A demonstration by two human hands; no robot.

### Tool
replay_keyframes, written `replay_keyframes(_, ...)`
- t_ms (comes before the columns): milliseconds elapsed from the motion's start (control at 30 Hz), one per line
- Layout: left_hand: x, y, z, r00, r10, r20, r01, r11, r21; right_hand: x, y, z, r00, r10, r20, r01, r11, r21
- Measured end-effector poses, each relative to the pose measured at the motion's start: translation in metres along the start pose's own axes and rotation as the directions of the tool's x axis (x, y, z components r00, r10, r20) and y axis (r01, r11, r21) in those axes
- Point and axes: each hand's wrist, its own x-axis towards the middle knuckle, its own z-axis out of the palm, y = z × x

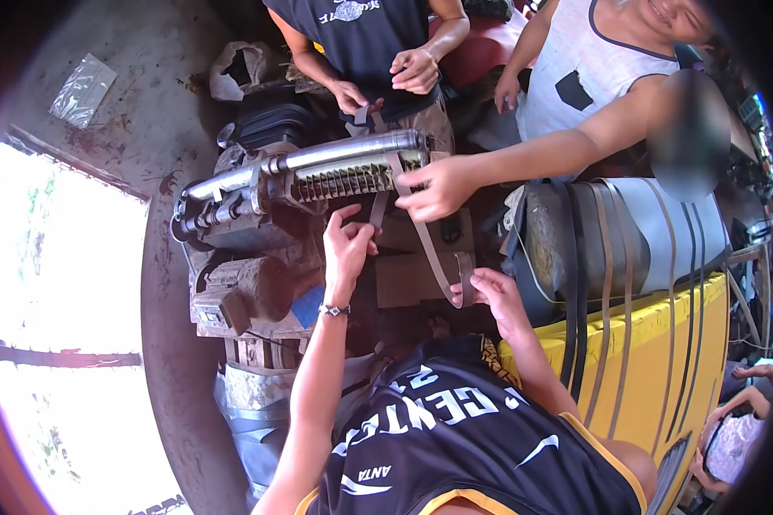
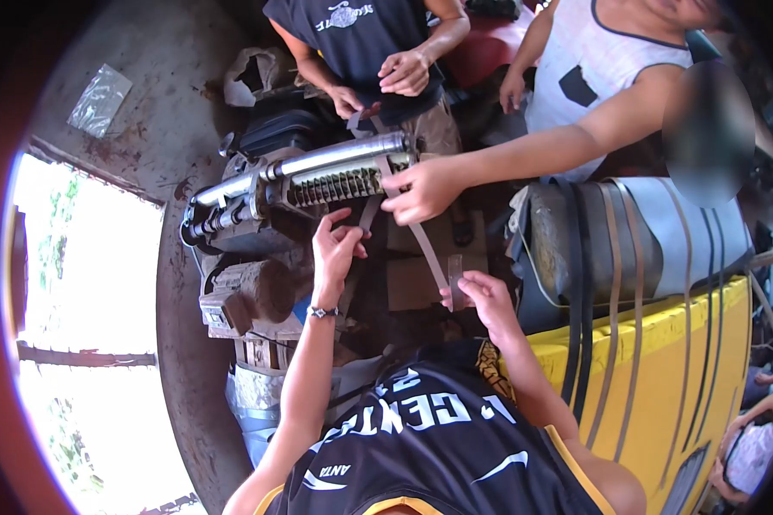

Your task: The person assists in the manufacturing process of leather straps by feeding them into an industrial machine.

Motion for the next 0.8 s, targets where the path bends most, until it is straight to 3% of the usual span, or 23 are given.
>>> replay_keyframes(100,-0.003,-0.036,-0.014,1.000,-0.027,-0.003,0.027,0.987,0.157,-0.002,-0.003,0.002,1.000,0.005,0.022,-0.004,1.000,-0.020)
replay_keyframes(200,-0.003,-0.085,-0.027,0.998,0.014,-0.068,-0.002,0.984,0.178,-0.003,-0.005,0.007,0.999,0.012,0.045,-0.011,1.000,-0.018)
replay_keyframes(367,-0.040,-0.138,-0.047,0.991,-0.064,-0.118,0.088,0.973,0.213,-0.005,-0.009,0.016,0.997,0.007,0.077,-0.005,1.000,-0.022)
replay_keyframes(500,-0.059,-0.134,-0.037,0.980,-0.189,-0.059,0.194,0.975,0.104,-0.010,-0.010,0.025,0.993,0.025,0.119,-0.019,0.998,-0.055)
replay_keyframes(633,-0.058,-0.107,-0.012,0.984,-0.179,-0.001,0.179,0.983,0.045,-0.014,-0.007,0.029,0.990,0.013,0.140,-0.005,0.998,-0.059)
replay_keyframes(667,-0.057,-0.100,-0.006,0.986,-0.166,0.005,0.165,0.983,0.082,-0.015,-0.008,0.030,0.990,0.011,0.139,-0.003,0.998,-0.061)
replay_keyframes(800,-0.021,-0.067,0.029,0.986,0.163,0.031,-0.165,0.979,0.122,-0.022,-0.016,0.036,0.993,0.011,0.121,-0.004,0.998,-0.059)
